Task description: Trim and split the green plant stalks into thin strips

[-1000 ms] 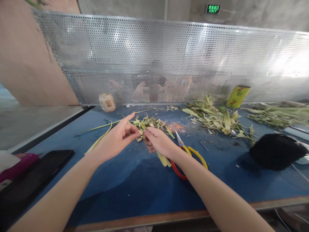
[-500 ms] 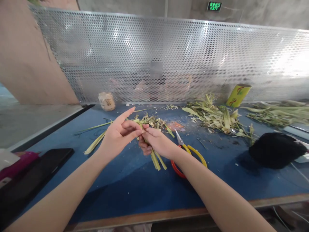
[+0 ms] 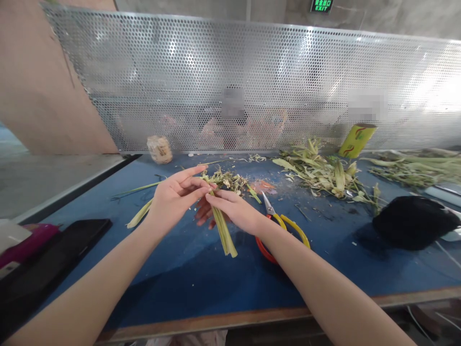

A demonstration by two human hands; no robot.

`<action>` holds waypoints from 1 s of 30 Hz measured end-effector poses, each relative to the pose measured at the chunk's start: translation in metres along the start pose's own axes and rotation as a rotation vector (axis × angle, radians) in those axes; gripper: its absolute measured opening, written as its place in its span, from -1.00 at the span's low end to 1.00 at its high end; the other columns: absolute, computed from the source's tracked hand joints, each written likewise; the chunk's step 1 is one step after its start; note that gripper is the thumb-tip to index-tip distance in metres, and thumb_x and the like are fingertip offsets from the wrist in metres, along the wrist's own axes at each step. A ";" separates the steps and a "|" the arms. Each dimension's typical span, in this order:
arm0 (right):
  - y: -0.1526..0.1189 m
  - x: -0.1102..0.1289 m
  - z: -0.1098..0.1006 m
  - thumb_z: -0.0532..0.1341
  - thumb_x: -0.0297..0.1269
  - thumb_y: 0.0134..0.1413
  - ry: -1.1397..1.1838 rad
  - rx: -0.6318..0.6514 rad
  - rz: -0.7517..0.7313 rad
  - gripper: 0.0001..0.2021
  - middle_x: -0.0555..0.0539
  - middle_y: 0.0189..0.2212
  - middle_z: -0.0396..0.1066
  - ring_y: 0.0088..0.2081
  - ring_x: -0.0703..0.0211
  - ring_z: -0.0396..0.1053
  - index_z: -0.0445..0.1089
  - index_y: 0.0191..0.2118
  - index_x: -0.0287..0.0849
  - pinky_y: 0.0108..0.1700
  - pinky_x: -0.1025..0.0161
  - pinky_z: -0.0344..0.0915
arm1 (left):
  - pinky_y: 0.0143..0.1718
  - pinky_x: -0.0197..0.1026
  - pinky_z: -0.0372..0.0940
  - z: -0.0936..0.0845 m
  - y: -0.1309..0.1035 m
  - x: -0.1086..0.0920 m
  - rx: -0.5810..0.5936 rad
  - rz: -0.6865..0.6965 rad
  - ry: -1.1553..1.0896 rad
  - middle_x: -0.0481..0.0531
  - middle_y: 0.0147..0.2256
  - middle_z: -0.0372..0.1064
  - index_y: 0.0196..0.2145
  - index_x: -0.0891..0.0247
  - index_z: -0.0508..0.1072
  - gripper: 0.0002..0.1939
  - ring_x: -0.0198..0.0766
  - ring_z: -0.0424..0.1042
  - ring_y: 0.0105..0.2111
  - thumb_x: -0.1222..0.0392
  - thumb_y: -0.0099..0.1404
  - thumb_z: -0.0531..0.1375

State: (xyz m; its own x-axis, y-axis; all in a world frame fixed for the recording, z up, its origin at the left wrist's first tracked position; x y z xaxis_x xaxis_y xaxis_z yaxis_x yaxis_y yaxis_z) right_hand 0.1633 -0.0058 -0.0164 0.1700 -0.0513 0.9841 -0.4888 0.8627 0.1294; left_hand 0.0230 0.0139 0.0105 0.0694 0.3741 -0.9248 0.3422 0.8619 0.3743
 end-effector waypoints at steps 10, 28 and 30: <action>0.002 0.008 -0.007 0.19 -0.26 -0.04 -0.068 -0.165 0.001 -0.87 0.00 -0.49 0.41 -0.48 0.27 0.38 0.31 -0.35 -0.18 -0.34 0.26 0.32 | -0.35 -0.23 0.33 -0.002 -0.001 -0.002 -0.004 -0.013 0.014 -0.01 -0.40 0.45 -0.01 0.32 0.30 -0.48 -0.34 0.40 -0.43 0.20 0.05 0.24; -0.006 0.018 -0.011 0.08 -0.37 0.06 -0.420 -0.510 -0.153 -0.87 0.02 -0.52 0.30 -0.47 0.31 0.28 0.26 -0.47 -0.18 -0.38 0.30 0.22 | -0.20 -0.17 0.32 0.000 0.000 -0.002 0.051 0.014 0.081 -0.01 -0.41 0.43 0.01 0.33 0.28 -0.48 -0.27 0.42 -0.32 0.22 0.07 0.22; -0.005 0.017 -0.006 0.09 -0.35 0.06 -0.093 -0.465 -0.021 -0.89 0.02 -0.47 0.29 -0.44 0.31 0.30 0.23 -0.46 -0.19 -0.37 0.29 0.25 | -0.17 -0.17 0.32 0.001 -0.001 -0.001 0.041 0.047 0.092 -0.01 -0.40 0.41 0.02 0.34 0.27 -0.49 -0.26 0.42 -0.29 0.24 0.09 0.20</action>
State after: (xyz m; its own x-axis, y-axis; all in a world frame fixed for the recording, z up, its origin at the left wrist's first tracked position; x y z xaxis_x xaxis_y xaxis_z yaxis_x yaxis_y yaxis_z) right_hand 0.1737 -0.0085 -0.0009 0.0878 -0.0972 0.9914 -0.0473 0.9937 0.1016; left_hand 0.0231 0.0124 0.0114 0.0010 0.4454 -0.8953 0.3791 0.8283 0.4125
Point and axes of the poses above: each hand's wrist, its own y-axis towards the middle knuckle, its own z-axis out of the palm, x = y × z, the point moved 1 cm from there along y, towards the middle knuckle
